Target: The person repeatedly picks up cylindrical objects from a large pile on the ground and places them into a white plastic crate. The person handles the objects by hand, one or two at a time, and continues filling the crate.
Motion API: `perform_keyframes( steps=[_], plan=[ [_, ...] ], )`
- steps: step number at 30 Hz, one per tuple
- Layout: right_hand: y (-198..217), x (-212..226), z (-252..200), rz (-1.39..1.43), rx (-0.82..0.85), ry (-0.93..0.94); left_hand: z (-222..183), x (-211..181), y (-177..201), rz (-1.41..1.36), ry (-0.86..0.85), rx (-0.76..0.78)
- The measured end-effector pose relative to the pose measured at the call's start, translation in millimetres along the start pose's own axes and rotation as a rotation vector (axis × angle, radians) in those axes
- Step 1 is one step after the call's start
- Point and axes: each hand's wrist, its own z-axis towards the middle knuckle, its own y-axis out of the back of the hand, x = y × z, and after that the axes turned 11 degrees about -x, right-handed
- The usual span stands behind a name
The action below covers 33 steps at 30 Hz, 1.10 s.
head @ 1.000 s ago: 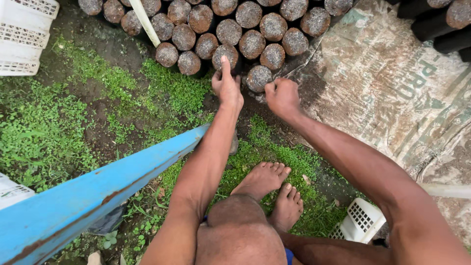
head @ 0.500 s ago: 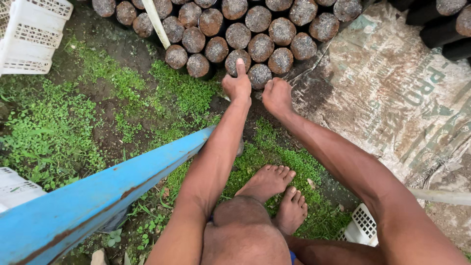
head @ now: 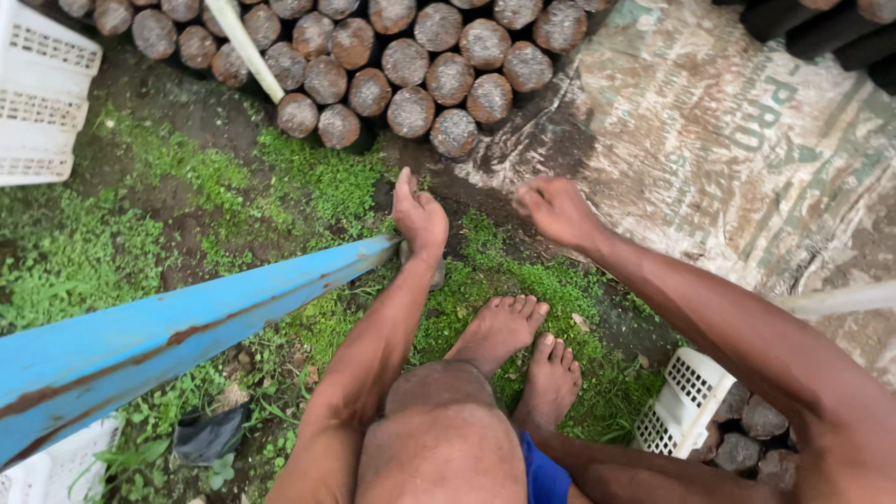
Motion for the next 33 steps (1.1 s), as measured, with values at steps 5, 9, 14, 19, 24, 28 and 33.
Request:
perform_keyframes(
  steps=[5,9,14,19,24,28,33],
  plan=[
    [37.0,11.4,-89.8,-0.064,0.095,0.047,12.8,-26.9,7.5,0.542,-0.548,0.253],
    [66.6,18.4,-148.0,-0.109,0.024,0.225,4.6,-51.4,4.6,0.675,-0.625,0.329],
    [87.9,7.4,-226.8,-0.055,-0.102,0.072,-59.5,-102.0,17.4,0.717,-0.817,0.587],
    [109.3,4.6,-310.2,-0.097,-0.358,-0.012,-156.3,-186.3,-6.0,0.487,-0.980,1.242],
    [107.6,-2.9,-413.2,-0.105,-0.956,-0.212,-255.7,-269.2,-19.7,0.033,-1.368,1.762],
    [109.0,-50.2,-516.1,-0.239,-1.330,-0.577,-336.0,-320.9,-20.1,0.267,-1.364,2.113],
    [76.4,-77.1,-632.5,0.344,-1.846,-0.962,-427.6,-334.7,-35.2,0.264,-1.381,2.312]
  ],
)
